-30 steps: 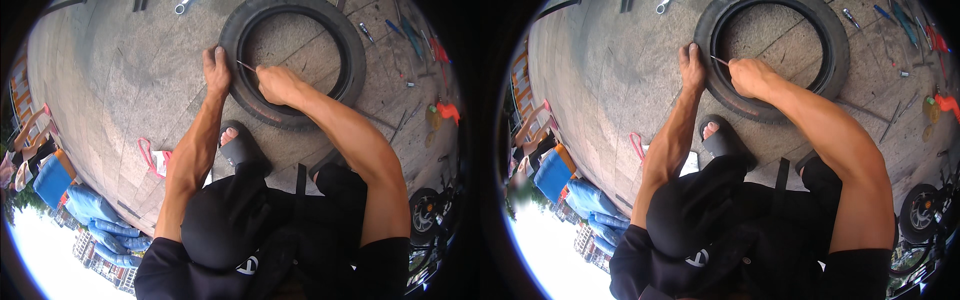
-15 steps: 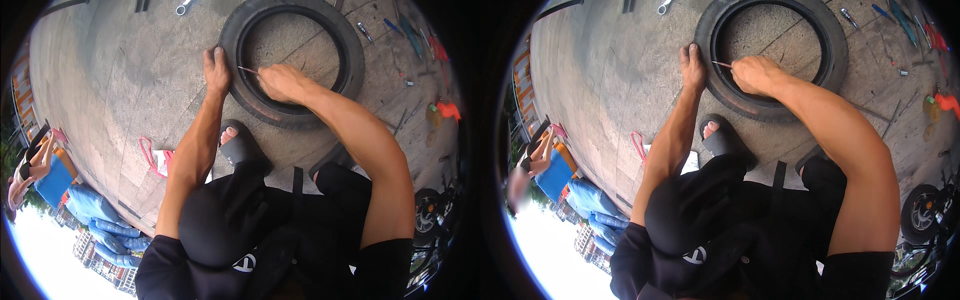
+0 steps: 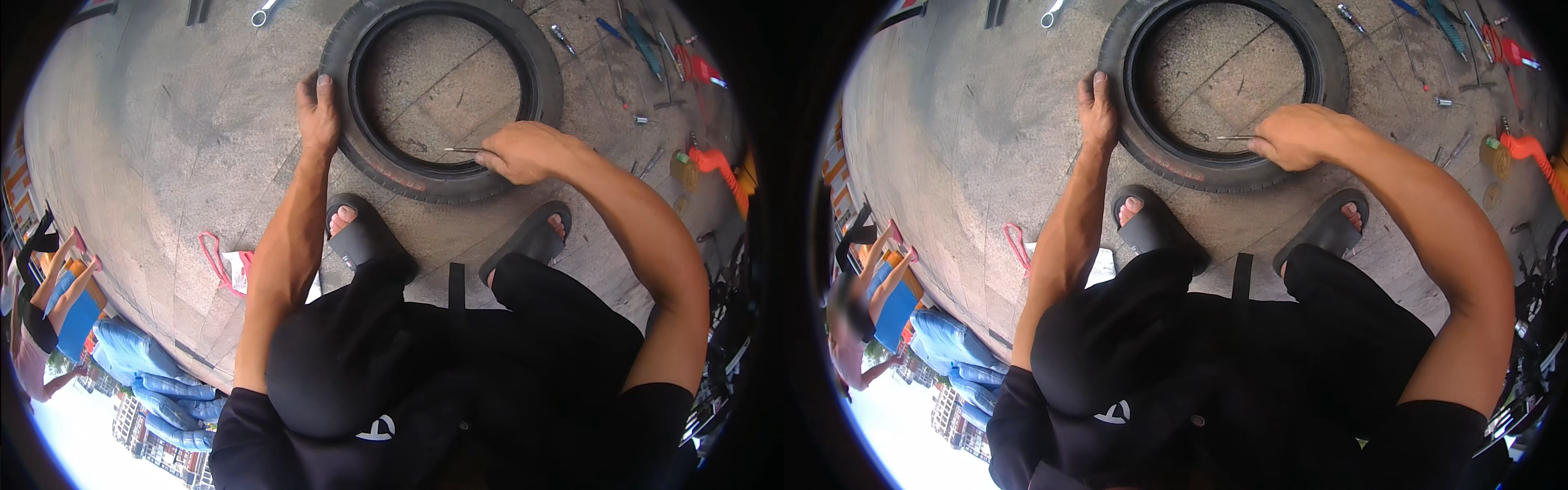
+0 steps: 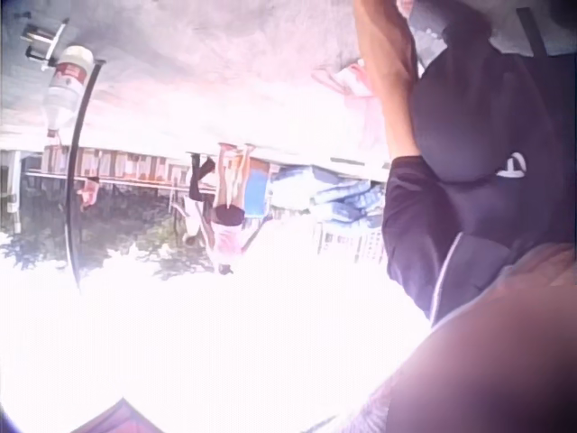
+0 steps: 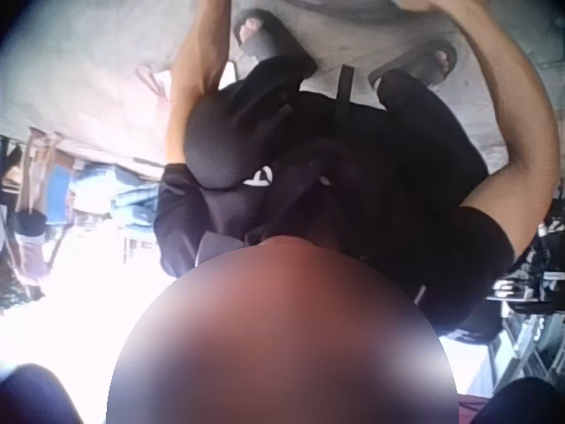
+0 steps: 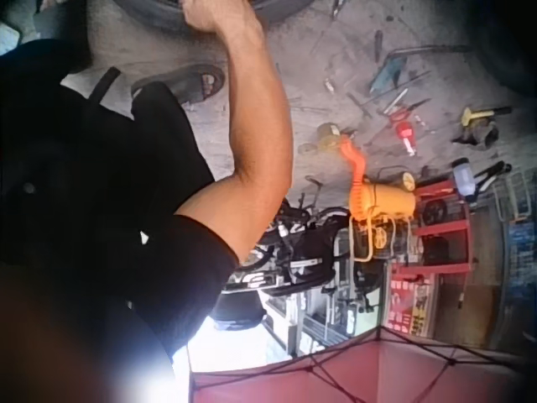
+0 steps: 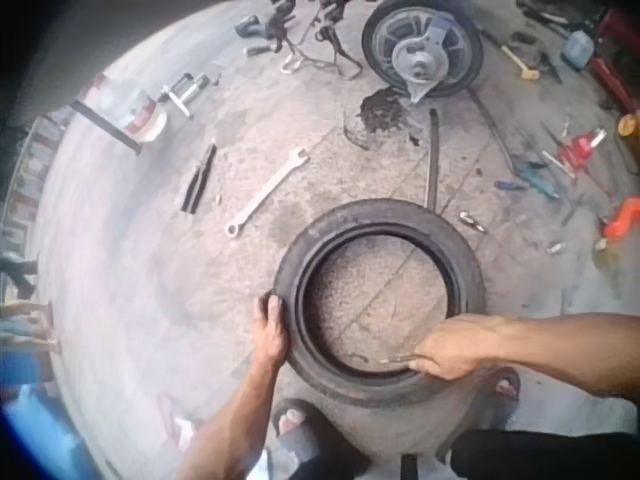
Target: The person removes a motorcycle tire from the wheel using a metal pry bar and a screwdriver. They pry the tire bead off the rim, detach the tire, and then use a screwdriver to work along the inner edge of the removed tire.
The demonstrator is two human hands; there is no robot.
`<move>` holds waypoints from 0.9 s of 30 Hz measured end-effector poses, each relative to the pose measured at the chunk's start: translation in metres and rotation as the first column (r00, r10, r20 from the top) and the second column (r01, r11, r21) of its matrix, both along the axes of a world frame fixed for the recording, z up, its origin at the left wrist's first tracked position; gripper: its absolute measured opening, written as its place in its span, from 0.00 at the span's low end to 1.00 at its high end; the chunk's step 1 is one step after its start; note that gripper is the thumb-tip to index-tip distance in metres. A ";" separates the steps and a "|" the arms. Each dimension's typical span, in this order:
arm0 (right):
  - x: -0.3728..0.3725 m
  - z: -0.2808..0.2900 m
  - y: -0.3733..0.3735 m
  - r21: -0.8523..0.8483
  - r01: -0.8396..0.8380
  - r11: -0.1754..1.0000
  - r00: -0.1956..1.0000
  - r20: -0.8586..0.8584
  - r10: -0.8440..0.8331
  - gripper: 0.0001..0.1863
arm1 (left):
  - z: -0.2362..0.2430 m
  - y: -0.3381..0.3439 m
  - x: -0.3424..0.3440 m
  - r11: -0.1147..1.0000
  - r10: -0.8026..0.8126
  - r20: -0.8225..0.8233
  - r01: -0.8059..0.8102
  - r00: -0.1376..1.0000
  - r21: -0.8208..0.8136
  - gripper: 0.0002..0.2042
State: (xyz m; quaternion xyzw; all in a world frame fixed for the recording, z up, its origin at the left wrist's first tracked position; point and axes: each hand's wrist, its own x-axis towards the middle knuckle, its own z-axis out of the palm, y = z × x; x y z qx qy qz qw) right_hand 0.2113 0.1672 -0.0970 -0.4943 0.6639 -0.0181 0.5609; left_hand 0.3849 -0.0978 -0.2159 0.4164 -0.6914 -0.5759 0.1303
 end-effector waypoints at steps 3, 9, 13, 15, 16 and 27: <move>-0.025 0.004 0.040 0.049 0.194 0.980 0.963 -0.198 -0.181 0.17 | 0.001 -0.002 0.000 1.000 -0.029 0.003 0.029 1.000 -0.007 0.27; -0.010 0.007 0.070 -0.063 0.272 0.960 0.951 -0.135 -0.279 0.16 | 0.007 0.000 0.001 0.998 -0.053 -0.003 0.053 0.999 0.023 0.42; -0.003 0.009 0.086 -0.098 0.186 0.978 0.966 -0.163 -0.200 0.22 | 0.012 0.009 0.004 0.986 -0.068 0.054 0.075 0.996 -0.148 0.44; -0.006 0.009 0.091 -0.169 0.243 0.955 0.950 -0.156 -0.269 0.22 | 0.016 0.013 0.006 0.982 -0.080 0.109 0.097 0.991 -0.165 0.43; -0.008 0.009 0.093 -0.186 0.275 0.943 0.941 -0.148 -0.304 0.22 | 0.019 0.014 0.006 0.978 -0.083 0.142 0.108 0.986 -0.179 0.43; 0.006 0.011 0.093 0.277 0.892 0.357 0.339 0.111 -0.934 0.20 | 0.058 -0.040 -0.096 0.947 -0.138 -0.061 0.114 0.989 -0.301 0.35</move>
